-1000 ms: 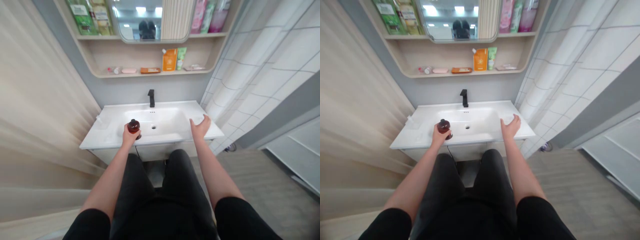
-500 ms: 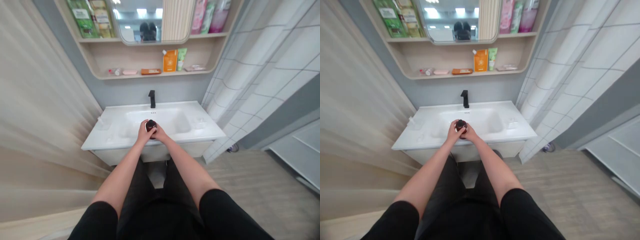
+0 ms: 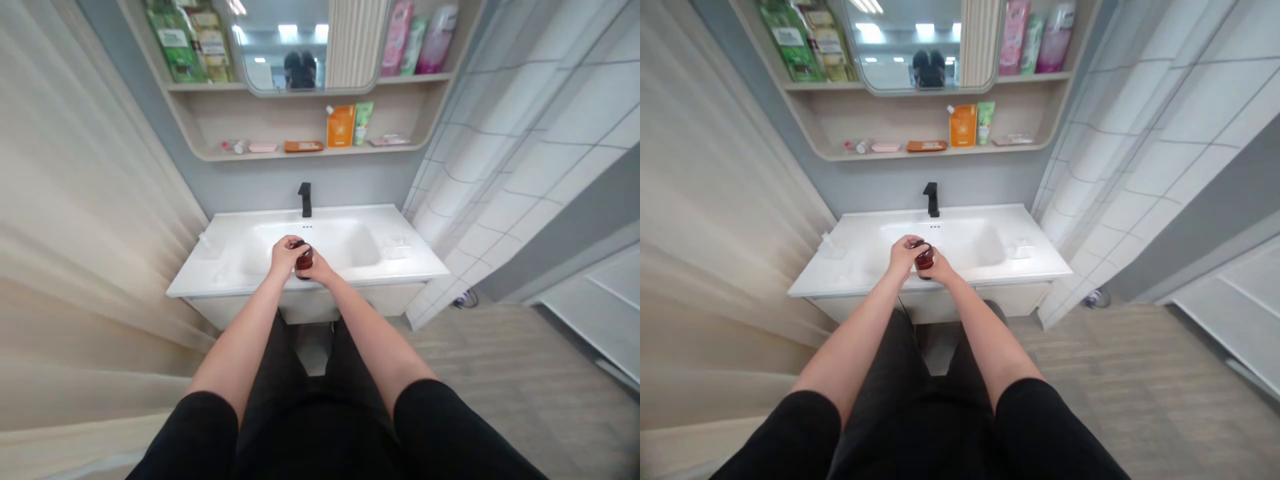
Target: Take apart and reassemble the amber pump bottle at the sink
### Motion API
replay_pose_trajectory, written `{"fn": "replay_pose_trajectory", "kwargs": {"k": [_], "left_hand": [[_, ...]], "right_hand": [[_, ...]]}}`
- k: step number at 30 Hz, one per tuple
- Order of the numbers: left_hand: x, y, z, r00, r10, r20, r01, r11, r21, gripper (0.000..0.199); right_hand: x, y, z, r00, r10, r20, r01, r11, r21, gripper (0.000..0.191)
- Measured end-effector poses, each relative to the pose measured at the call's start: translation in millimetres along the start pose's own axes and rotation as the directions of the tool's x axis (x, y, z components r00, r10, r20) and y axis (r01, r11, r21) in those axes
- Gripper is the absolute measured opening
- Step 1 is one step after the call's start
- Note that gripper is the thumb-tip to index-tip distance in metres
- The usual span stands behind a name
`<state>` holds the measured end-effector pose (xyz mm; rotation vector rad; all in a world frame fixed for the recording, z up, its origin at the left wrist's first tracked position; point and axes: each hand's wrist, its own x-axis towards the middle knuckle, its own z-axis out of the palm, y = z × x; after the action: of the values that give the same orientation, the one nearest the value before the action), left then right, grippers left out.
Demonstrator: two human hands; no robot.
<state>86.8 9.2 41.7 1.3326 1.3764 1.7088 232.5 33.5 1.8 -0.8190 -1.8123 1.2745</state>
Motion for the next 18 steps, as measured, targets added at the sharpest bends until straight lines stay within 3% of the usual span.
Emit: {"fn": "replay_pose_trajectory", "kwargs": {"k": [2,6,9,11,15,18], "left_hand": [[-2.2,-0.2,8.0,0.997,0.036,-0.067,-0.033,0.999,0.043,0.045],[-5.0,-1.7,7.5,0.990,0.092,0.104,-0.080,0.989,-0.121,0.060],[-5.1,-3.6,-1.8,0.988,0.121,0.098,-0.099,0.973,-0.209,0.066],[-4.0,-3.6,-5.8,0.988,0.129,0.089,-0.108,0.972,-0.207,0.069],[-0.6,1.5,-5.0,0.982,0.084,0.172,-0.052,0.982,-0.179,0.062],[1.5,7.6,-3.0,0.992,0.090,0.086,-0.085,0.994,-0.061,0.058]], "right_hand": [[-1.8,-3.0,-0.4,1.000,-0.015,-0.006,0.015,1.000,0.012,0.073],[-3.0,-2.8,-2.8,0.998,-0.054,-0.018,0.055,0.996,0.073,0.081],[-1.7,1.6,-3.0,0.999,-0.047,-0.007,0.047,0.994,0.099,0.082],[-0.5,4.7,-2.5,0.999,-0.038,-0.002,0.038,0.993,0.110,0.081],[1.6,8.4,-1.7,0.999,-0.039,-0.008,0.040,0.994,0.102,0.079],[2.1,10.5,-1.7,0.999,-0.039,0.017,0.037,0.996,0.087,0.074]]}}
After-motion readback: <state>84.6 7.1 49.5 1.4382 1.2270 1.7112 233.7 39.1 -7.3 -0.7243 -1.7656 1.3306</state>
